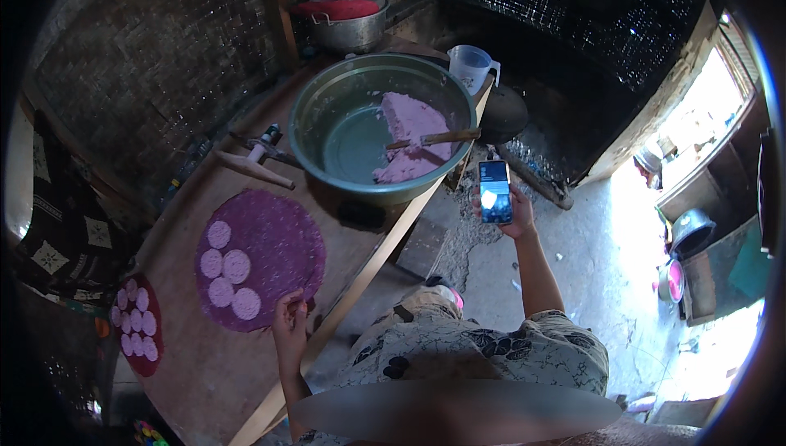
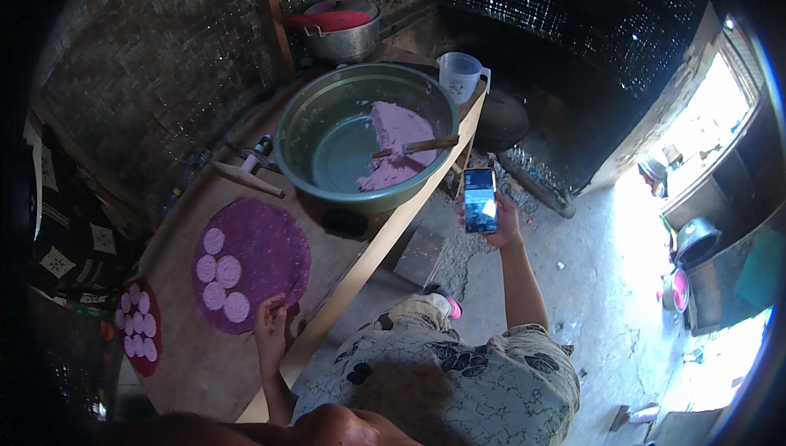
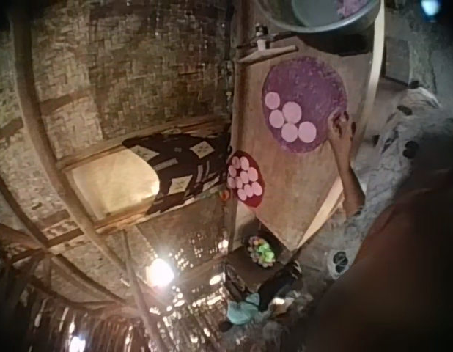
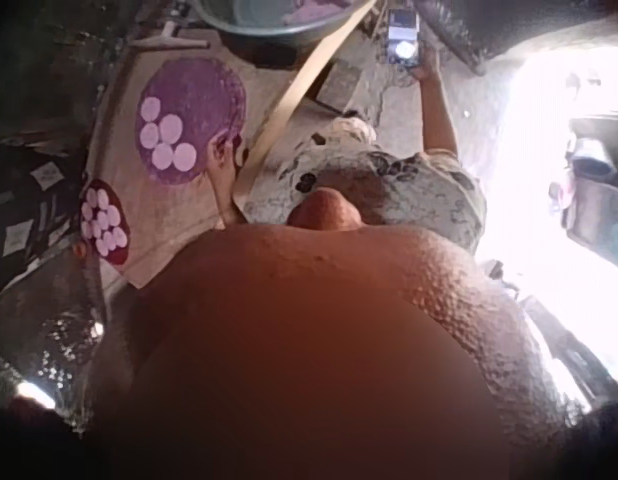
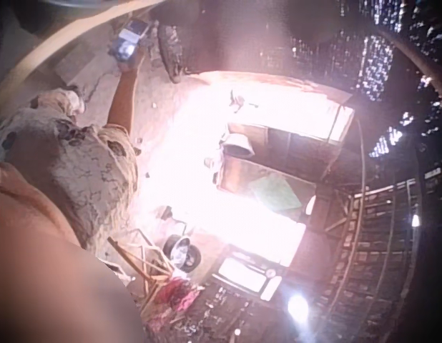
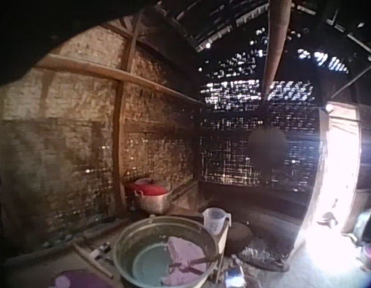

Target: The person scoops pink paste from a metal bowl, places it into a small cylindrical mold, and presses it with a wooden tool to form round discs. The finished discs are arranged on a pink mat on the table.

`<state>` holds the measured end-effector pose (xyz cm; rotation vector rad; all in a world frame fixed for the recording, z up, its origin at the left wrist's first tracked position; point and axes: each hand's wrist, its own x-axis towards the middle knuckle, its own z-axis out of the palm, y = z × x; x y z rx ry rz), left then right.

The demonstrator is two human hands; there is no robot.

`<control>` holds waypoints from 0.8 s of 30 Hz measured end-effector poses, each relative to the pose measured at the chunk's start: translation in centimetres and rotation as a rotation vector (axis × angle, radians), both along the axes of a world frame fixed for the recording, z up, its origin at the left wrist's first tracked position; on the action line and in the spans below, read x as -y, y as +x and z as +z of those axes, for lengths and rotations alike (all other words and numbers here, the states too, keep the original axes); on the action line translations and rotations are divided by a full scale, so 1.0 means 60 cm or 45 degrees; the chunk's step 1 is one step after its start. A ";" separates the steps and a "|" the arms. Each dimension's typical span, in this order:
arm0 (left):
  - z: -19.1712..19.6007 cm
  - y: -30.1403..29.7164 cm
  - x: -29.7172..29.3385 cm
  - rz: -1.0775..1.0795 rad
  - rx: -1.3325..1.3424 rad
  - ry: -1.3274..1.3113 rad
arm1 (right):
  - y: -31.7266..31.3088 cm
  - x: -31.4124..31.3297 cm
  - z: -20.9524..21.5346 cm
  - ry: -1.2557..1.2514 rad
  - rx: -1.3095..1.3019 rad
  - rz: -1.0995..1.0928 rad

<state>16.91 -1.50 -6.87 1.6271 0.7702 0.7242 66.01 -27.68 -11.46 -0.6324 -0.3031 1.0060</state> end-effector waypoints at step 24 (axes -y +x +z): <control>-0.028 0.343 0.199 0.527 -0.361 0.069 | 0.331 -0.095 0.004 0.006 -0.010 0.575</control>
